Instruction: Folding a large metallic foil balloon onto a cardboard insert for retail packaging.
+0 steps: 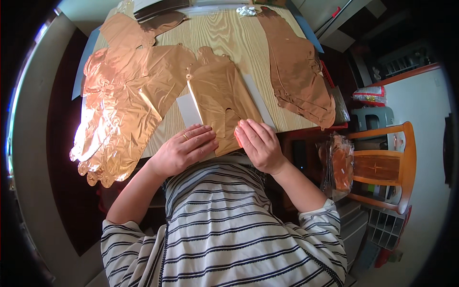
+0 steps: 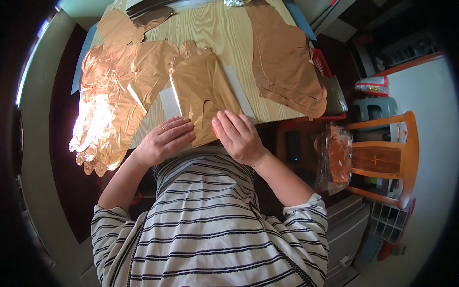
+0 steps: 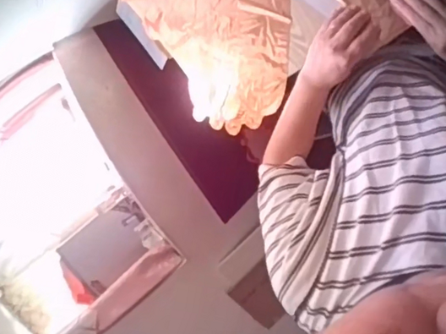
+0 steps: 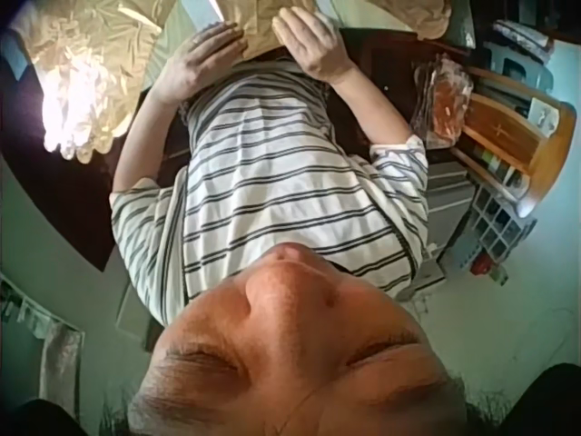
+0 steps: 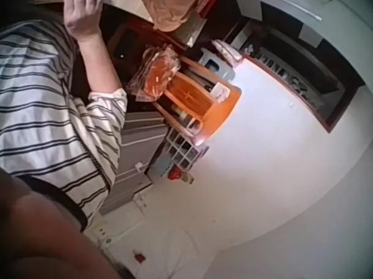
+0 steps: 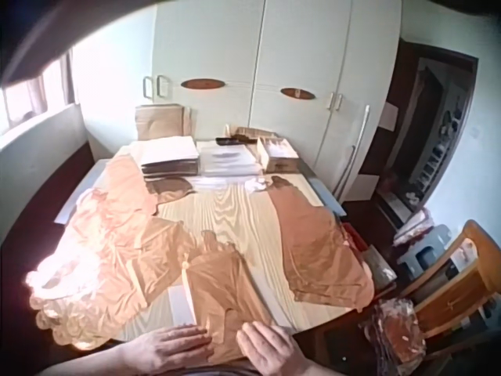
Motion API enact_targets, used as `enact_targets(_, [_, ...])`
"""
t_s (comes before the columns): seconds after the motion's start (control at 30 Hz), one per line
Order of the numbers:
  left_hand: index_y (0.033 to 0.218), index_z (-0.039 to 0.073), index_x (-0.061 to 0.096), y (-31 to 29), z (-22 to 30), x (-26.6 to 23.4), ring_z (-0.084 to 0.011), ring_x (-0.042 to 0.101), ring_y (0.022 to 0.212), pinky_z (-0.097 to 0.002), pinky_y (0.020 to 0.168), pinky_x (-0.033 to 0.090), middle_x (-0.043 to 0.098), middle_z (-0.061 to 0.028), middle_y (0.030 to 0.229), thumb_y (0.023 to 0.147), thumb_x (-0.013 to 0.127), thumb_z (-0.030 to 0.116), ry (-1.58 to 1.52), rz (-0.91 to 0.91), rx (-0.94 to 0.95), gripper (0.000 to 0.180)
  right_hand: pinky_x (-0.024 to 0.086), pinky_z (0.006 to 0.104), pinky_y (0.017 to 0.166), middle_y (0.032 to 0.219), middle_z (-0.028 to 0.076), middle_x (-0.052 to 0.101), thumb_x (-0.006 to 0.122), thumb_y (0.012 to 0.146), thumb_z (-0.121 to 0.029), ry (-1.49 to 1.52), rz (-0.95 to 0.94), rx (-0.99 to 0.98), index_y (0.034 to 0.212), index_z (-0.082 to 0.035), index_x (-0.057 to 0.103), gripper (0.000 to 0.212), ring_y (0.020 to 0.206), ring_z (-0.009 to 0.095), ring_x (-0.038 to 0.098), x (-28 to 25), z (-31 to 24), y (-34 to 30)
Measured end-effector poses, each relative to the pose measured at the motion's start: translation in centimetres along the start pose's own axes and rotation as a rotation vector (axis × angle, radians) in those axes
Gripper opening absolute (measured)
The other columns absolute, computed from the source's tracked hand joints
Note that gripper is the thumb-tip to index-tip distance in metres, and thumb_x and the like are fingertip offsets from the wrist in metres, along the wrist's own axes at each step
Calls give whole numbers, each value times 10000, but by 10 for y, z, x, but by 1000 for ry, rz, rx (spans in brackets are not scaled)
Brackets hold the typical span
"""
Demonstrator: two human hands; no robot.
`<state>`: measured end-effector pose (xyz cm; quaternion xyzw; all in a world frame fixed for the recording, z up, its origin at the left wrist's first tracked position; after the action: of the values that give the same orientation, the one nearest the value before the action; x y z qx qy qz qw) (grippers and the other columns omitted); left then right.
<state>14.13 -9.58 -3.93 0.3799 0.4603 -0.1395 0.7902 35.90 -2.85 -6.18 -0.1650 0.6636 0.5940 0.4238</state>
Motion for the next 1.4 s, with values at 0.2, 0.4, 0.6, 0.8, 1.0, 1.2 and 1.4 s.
enact_targets(0.2, [1225,32,680,4,-6,-6,-346,639,1207,-491,1069,498,665,-164,1256,832,716,107,-11,38,-8,401,536,413,916,1185,193,679,691,906,-122,-51,-57,41,1202,34,669,335,1088,327,653,2,-2,10])
enact_targets(0.4, [1246,106,689,19,-36,-24,-342,531,1335,-539,1169,371,646,-113,1277,840,657,116,133,-31,-101,407,564,419,871,1182,252,673,593,866,-104,-134,-145,100,1217,73,648,396,1060,365,663,15,9,34])
enact_targets(0.6, [1214,69,689,18,-38,-27,-360,530,1335,-572,1153,363,617,-141,1324,834,715,197,-5,-176,-224,402,561,417,871,1187,302,657,609,863,-142,-111,-299,187,1231,98,633,440,1100,395,643,31,2,30])
enact_targets(0.8, [1182,38,687,30,-38,-23,-372,554,1280,-582,1134,376,625,-165,1269,869,702,299,-61,-113,-179,407,489,534,980,1328,394,529,700,843,-516,-26,-426,264,1434,-1,514,806,1216,503,549,20,-12,36])
enact_targets(1.0, [1083,25,700,24,-43,-2,-316,652,1086,-527,1052,463,672,-131,1105,860,739,171,-89,2,-169,269,301,676,1114,1530,391,263,704,786,-649,-23,-601,346,1575,-196,373,968,1372,575,328,26,-24,29])
enact_targets(1.2, [1105,66,702,57,-89,-2,-324,636,1132,-521,1073,445,672,-130,1154,828,771,198,83,-63,-166,315,270,694,1121,1546,388,230,717,778,-650,-12,-646,406,1604,-273,301,999,1382,597,282,31,-27,26])
enact_targets(1.4, [1564,162,377,97,-113,55,-315,282,1521,-523,1234,229,323,-138,1636,1034,505,444,55,-252,-20,615,220,726,1127,1582,380,111,739,780,-631,39,-670,425,1585,-397,308,943,1430,613,178,30,-28,32])
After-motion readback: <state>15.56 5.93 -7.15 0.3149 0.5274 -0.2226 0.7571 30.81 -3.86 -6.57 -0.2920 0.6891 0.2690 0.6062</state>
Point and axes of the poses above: each hand's wrist, its own y-axis towards the middle knuckle, its own x-axis out of the palm, z = x × y, the point moved 4 cm from there along y, towards the middle knuckle
